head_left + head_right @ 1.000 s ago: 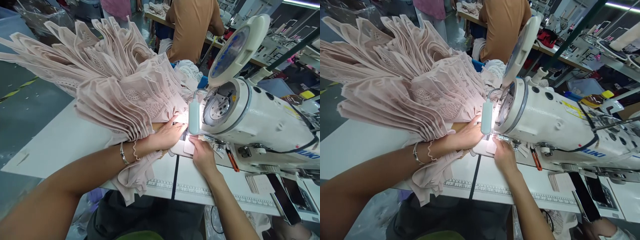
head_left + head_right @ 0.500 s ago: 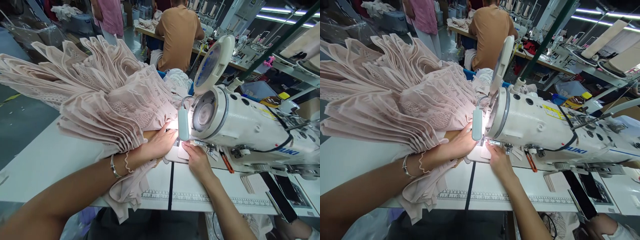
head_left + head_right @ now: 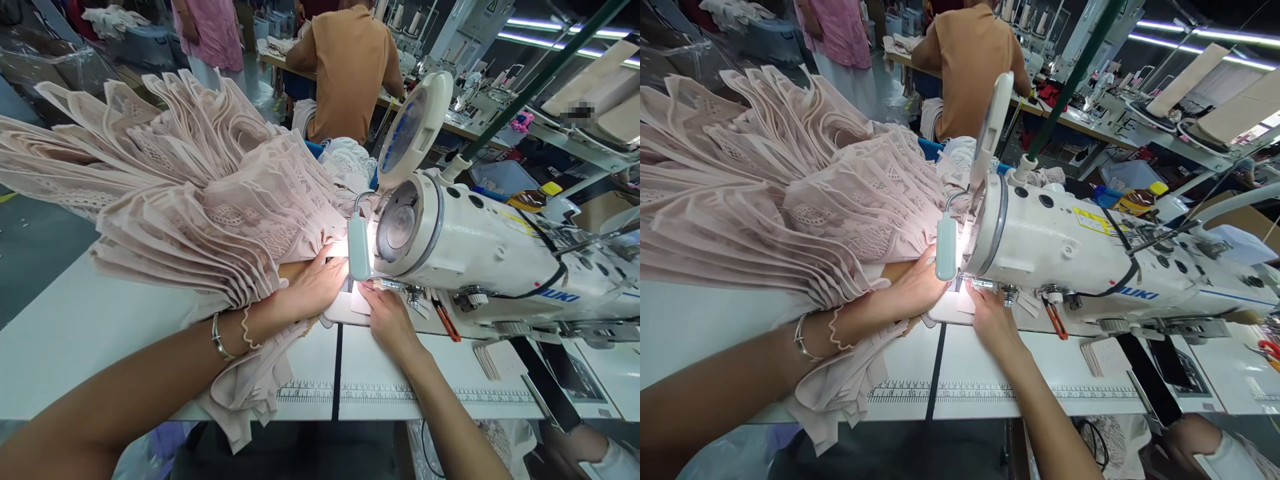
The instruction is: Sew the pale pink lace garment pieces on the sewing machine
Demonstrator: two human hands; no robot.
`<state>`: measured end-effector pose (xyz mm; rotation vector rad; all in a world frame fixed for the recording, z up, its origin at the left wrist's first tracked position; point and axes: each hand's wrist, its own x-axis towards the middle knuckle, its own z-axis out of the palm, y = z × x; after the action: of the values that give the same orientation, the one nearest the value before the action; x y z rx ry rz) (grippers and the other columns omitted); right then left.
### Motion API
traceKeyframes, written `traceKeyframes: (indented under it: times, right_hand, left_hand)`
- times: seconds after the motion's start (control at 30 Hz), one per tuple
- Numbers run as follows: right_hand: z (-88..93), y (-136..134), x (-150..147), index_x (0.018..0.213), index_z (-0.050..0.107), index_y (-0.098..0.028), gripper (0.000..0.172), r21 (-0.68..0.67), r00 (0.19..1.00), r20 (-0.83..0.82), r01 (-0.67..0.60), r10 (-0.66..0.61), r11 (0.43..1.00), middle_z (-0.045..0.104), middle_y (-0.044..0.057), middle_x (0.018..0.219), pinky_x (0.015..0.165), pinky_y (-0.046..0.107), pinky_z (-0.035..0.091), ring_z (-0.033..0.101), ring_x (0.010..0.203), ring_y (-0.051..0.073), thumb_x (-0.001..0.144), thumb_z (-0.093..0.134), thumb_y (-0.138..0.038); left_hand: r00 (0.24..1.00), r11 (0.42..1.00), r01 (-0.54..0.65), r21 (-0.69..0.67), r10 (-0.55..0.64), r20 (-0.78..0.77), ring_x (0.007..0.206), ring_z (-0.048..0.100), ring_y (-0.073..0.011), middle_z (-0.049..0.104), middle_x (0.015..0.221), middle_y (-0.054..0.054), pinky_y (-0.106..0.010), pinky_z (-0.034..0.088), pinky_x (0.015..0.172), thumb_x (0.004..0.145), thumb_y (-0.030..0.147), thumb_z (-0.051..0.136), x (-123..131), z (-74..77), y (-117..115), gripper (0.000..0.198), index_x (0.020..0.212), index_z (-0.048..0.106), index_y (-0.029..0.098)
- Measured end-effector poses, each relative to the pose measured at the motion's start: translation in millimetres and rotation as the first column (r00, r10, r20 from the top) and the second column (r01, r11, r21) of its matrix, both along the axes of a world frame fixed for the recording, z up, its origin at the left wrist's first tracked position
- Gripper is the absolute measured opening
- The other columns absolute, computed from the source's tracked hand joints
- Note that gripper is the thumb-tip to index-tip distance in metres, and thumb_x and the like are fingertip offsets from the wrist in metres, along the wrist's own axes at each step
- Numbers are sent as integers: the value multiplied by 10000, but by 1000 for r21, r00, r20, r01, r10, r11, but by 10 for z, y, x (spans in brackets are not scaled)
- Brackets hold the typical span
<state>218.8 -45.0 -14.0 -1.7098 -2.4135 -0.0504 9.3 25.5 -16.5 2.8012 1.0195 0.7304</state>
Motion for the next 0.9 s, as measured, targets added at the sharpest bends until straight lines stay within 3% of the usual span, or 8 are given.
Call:
traceKeyframes:
  times: [0.23, 0.7, 0.8, 0.9]
  right_hand:
    - [0, -3, -10, 1352, 635, -203, 607, -4, 1000, 3, 5, -5, 1000, 686, 127, 1271, 1022, 469, 497, 601, 1177, 281, 843, 377, 0]
    - [41, 24, -46, 1379, 608, -209, 609, -22, 998, 64, 29, -28, 999, 700, 133, 1229, 980, 450, 500, 613, 1151, 294, 853, 380, -4]
    - [67, 7, -96, 1351, 611, -226, 564, 29, 992, 117, 34, -37, 999, 724, 123, 1084, 913, 431, 499, 627, 1034, 286, 875, 383, -26]
    - [96, 10, -125, 1213, 657, -210, 462, 39, 979, 200, 29, -37, 999, 710, 107, 940, 800, 367, 483, 622, 856, 251, 885, 391, -22]
  left_hand:
    - [996, 999, 16, 49, -11, -90, 991, 566, -194, 628, 930, -36, -514, 184, 1238, 991, 59, 277, 1, 32, 1, 332, 931, 584, 171]
    - [997, 1000, -5, 21, 6, -80, 994, 568, -189, 639, 952, -32, -496, 185, 1235, 988, 85, 304, 18, 101, -10, 282, 939, 566, 176]
    - [998, 1000, -3, 20, 5, -67, 987, 561, -194, 635, 959, -38, -459, 300, 1171, 1007, 128, 319, 12, 130, -21, 275, 932, 579, 183]
    - [997, 998, -58, 33, 60, -58, 935, 572, -223, 637, 950, -68, -390, 454, 948, 1000, 156, 369, 3, 133, -13, 264, 897, 610, 183]
